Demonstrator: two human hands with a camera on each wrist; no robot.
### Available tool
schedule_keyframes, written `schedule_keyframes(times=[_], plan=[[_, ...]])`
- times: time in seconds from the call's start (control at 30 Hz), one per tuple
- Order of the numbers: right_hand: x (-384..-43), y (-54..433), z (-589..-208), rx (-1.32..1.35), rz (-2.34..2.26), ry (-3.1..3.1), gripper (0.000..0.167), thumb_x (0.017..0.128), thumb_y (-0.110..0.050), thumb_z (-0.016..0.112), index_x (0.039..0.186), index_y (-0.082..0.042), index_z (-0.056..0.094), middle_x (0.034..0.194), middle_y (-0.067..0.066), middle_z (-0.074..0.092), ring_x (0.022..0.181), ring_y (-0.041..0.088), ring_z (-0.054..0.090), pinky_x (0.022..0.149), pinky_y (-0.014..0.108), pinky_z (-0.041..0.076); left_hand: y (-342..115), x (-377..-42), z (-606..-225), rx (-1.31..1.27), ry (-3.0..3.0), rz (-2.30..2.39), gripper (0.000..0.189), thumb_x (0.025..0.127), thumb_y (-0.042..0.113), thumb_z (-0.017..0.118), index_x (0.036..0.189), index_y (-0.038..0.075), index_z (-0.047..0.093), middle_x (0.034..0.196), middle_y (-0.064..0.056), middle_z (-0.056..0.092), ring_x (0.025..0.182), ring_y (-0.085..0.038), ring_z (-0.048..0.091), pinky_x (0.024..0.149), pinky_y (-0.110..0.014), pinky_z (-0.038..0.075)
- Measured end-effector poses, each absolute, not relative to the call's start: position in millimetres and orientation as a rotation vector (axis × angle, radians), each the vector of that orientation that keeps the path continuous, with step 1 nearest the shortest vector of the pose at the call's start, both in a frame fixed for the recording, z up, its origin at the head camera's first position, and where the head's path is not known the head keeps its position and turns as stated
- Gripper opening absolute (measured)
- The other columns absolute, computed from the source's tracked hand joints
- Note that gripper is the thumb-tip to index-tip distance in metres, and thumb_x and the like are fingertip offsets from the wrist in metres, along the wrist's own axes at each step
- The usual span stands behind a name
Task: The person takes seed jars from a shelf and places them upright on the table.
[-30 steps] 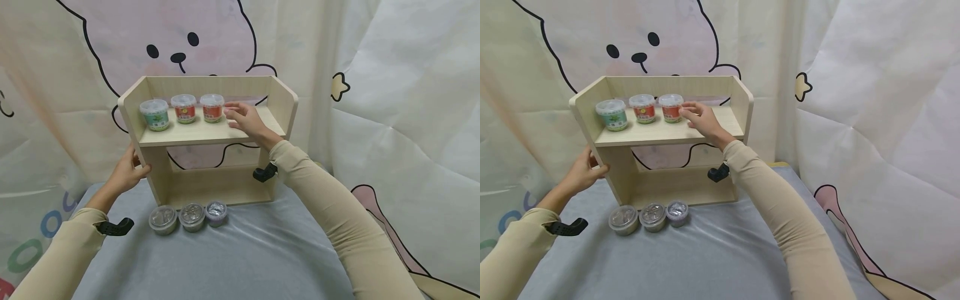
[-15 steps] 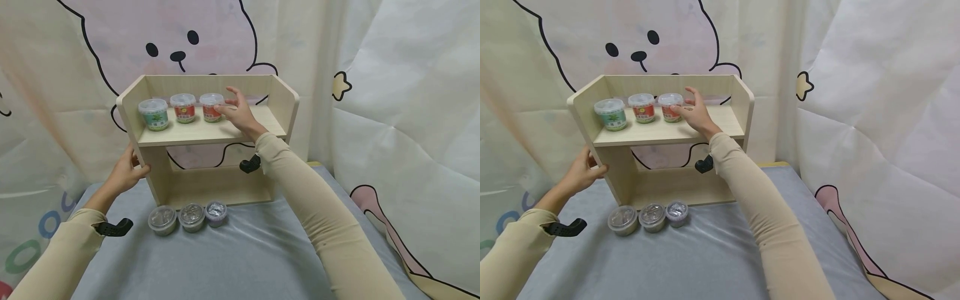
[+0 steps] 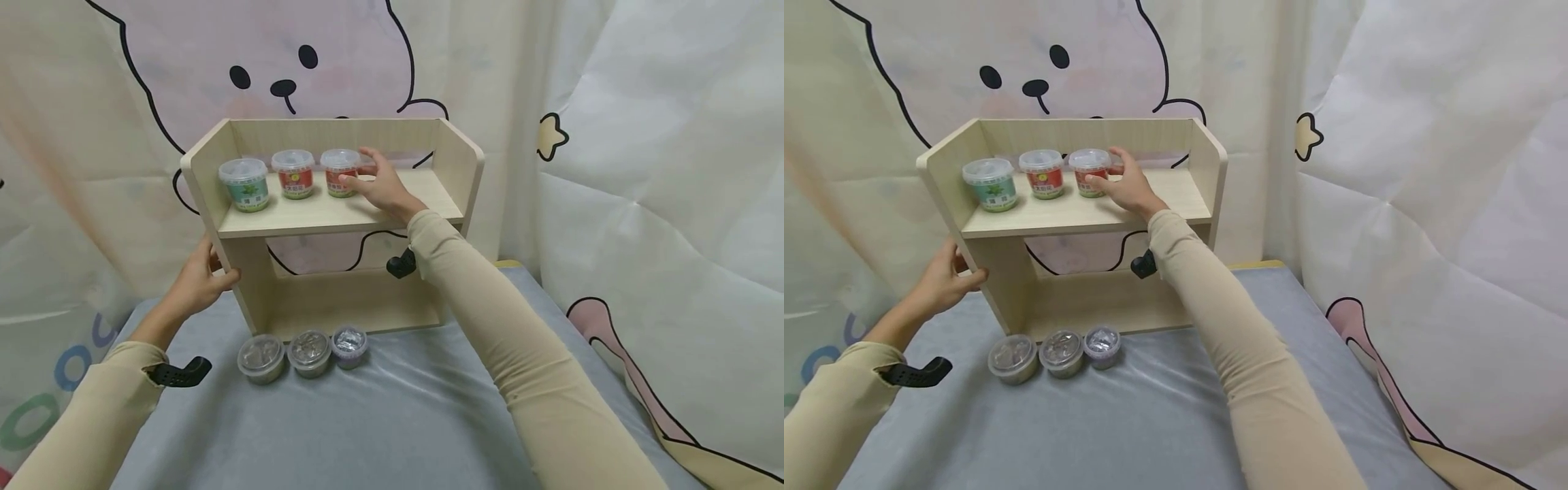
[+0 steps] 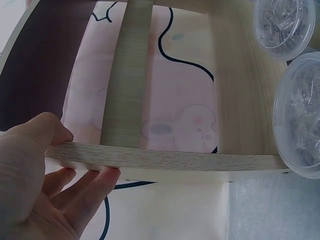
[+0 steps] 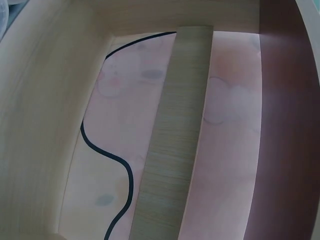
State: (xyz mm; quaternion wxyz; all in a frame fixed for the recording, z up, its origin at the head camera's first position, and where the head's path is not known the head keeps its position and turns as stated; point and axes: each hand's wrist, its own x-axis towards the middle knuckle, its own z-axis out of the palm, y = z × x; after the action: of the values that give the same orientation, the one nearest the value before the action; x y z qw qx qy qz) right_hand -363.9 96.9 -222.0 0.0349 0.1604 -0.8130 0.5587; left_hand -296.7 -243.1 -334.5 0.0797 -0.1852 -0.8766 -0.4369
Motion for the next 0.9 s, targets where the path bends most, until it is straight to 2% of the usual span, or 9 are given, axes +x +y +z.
schedule_keyframes(times=[0.27,0.47,0.9], plan=[[-364.8,91.9,-222.8,0.398,1.637,-2.515,0.073,0.097,-0.040,0.065,0.157,-0.013,0.032,0.154,0.015,0.048,0.142,0.023,0.050,0.117,0.038,0.042,-243.6,-294.1,-334.9,-0.554,-2.627,-1.311,0.094,0.094,0.000,0.060,0.163,0.027,0.002,0.154,-0.035,0.034,0.129,-0.064,0.045,0.078,-0.061,0.060],[-365.3,88.4,-226.0,0.315,1.536,-2.508,0.074,0.096,-0.048,0.063,0.155,-0.012,0.036,0.148,0.014,0.055,0.137,0.023,0.055,0.116,0.037,0.043,-242.1,-295.7,-335.4,-0.557,-2.619,-1.306,0.093,0.093,-0.001,0.059,0.163,0.025,0.004,0.154,-0.036,0.034,0.128,-0.064,0.046,0.077,-0.060,0.060],[-364.0,82.0,-225.6,0.357,1.534,-2.541,0.070,0.098,-0.046,0.061,0.156,-0.015,0.037,0.145,0.009,0.055,0.129,0.020,0.054,0.112,0.036,0.045,-242.2,-296.1,-337.7,-0.542,-2.627,-1.310,0.092,0.094,-0.001,0.058,0.163,0.023,0.002,0.153,-0.037,0.034,0.128,-0.064,0.047,0.080,-0.062,0.059]])
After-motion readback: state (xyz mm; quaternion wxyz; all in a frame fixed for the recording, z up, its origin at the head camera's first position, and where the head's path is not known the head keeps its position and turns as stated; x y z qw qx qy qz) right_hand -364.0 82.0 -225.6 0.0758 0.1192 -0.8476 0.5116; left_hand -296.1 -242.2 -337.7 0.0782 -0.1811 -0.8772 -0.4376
